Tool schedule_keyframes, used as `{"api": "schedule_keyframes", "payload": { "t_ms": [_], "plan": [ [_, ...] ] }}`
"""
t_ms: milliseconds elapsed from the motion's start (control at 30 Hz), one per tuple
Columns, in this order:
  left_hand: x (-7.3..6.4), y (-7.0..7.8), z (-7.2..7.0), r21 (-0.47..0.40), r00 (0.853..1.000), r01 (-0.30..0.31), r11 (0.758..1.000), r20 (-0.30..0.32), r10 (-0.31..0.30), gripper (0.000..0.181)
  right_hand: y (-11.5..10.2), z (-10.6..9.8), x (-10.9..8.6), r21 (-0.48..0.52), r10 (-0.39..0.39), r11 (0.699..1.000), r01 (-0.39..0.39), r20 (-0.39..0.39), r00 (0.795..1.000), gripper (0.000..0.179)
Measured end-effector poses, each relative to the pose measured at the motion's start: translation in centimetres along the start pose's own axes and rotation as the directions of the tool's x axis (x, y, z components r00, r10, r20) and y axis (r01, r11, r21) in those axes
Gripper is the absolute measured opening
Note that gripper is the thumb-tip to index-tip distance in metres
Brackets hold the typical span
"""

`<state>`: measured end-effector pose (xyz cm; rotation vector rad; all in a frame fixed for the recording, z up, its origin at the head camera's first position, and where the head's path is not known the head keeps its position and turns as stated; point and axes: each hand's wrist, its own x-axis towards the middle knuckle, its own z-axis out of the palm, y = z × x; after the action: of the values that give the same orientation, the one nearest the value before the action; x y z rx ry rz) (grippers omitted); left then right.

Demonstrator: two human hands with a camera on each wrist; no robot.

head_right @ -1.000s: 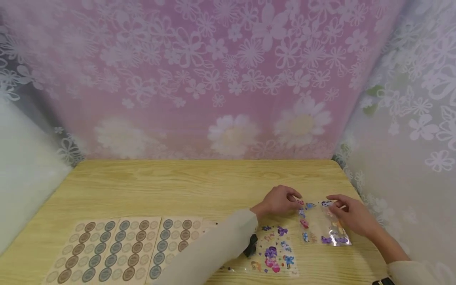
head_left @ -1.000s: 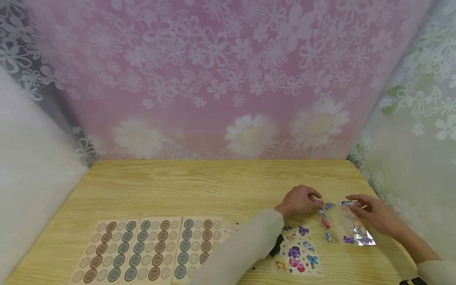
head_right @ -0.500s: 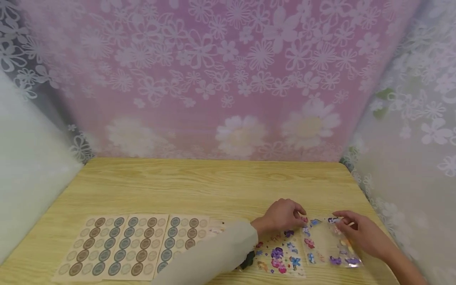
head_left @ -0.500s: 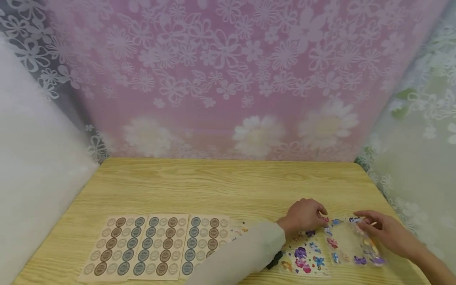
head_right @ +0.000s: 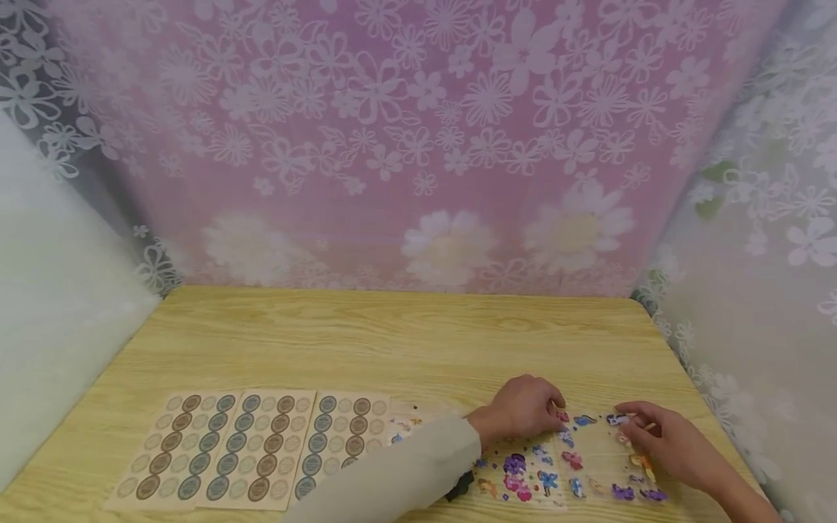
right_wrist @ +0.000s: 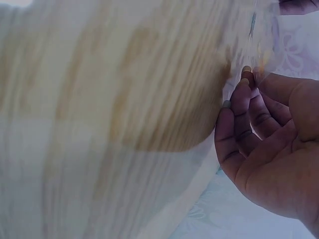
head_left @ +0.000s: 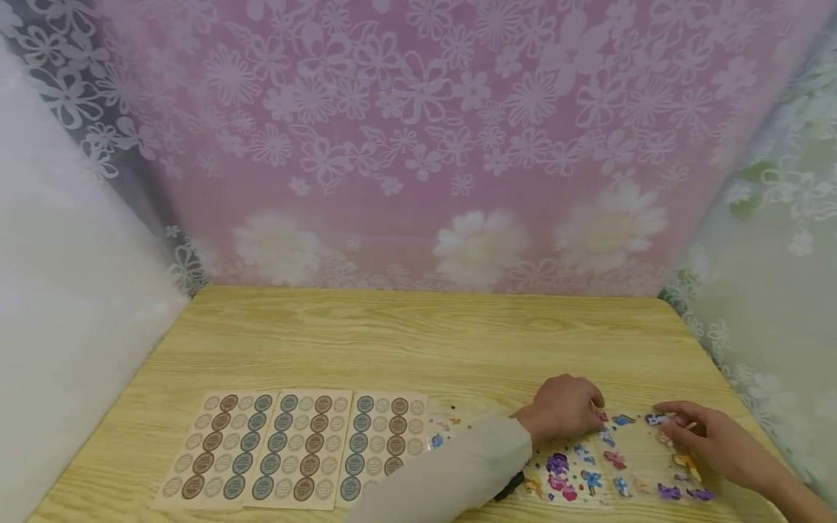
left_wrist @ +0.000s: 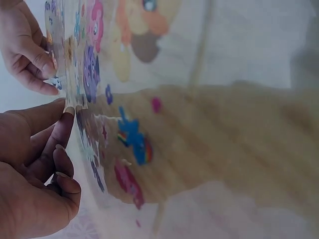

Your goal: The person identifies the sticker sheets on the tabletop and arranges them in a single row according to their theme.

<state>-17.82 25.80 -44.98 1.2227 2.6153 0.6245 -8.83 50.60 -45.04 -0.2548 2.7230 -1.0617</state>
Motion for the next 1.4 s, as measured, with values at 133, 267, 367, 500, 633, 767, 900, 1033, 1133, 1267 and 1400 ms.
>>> {"api": "schedule_keyframes", "payload": {
  "t_ms": [133, 267, 367, 500, 633, 767, 900, 1033, 1133, 1267, 1400],
  "plan": [
    [0.1, 0.1, 0.1, 0.005, 1.0, 0.0, 1.0, 0.014, 0.0, 0.028, -0.1, -0.1, -0.1, -0.012, 0.03, 0.999, -0.03, 0.002, 1.0, 0.04],
    [0.2, 0.2, 0.3, 0.029, 1.0, 0.0, 1.0, 0.02, -0.001, 0.028, -0.1, -0.1, -0.2, -0.037, 0.075, 0.997, -0.075, -0.005, 0.997, 0.042],
    [0.2, 0.2, 0.4, 0.043, 1.0, 0.005, 0.999, 0.012, -0.005, 0.028, -0.1, 0.0, -0.2, -0.025, 0.075, 0.997, -0.075, -0.007, 0.997, 0.042],
    [0.1, 0.2, 0.4, 0.03, 1.0, 0.005, 1.0, 0.004, -0.005, 0.027, -0.2, 0.2, -0.2, 0.011, 0.054, 0.998, -0.054, 0.003, 0.999, 0.042],
    [0.0, 0.3, 0.4, 0.021, 1.0, 0.005, 1.0, 0.004, -0.005, 0.026, -0.2, 0.3, -0.3, 0.038, 0.042, 0.998, -0.043, 0.01, 0.999, 0.042],
    [0.0, 0.3, 0.4, 0.043, 1.0, 0.006, 0.999, 0.001, -0.006, 0.026, -0.2, 0.3, -0.3, 0.053, 0.057, 0.997, -0.057, 0.012, 0.998, 0.042],
    [0.0, 0.3, 0.4, 0.088, 1.0, 0.0, 0.996, -0.012, 0.001, 0.026, -0.2, 0.4, -0.2, 0.025, 0.091, 0.996, -0.09, -0.003, 0.996, 0.043],
    [0.0, 0.3, 0.4, 0.128, 1.0, 0.007, 0.992, -0.027, -0.003, 0.026, -0.4, 0.4, -0.1, -0.031, 0.154, 0.987, -0.155, -0.031, 0.988, 0.044],
    [0.0, 0.3, 0.4, 0.158, 1.0, 0.008, 0.987, -0.031, -0.003, 0.028, -0.6, 0.5, 0.0, -0.096, 0.199, 0.974, -0.203, -0.054, 0.979, 0.044],
    [0.1, 0.5, 0.4, 0.226, 1.0, 0.014, 0.974, -0.024, -0.009, 0.032, -0.9, 0.5, 0.2, -0.202, 0.2, 0.956, -0.212, -0.078, 0.977, 0.038],
    [0.0, 0.8, 0.3, 0.319, 1.0, 0.025, 0.948, -0.021, -0.019, 0.034, -1.4, 0.4, 0.4, -0.281, 0.166, 0.94, -0.19, -0.108, 0.98, 0.035]
  ]
}}
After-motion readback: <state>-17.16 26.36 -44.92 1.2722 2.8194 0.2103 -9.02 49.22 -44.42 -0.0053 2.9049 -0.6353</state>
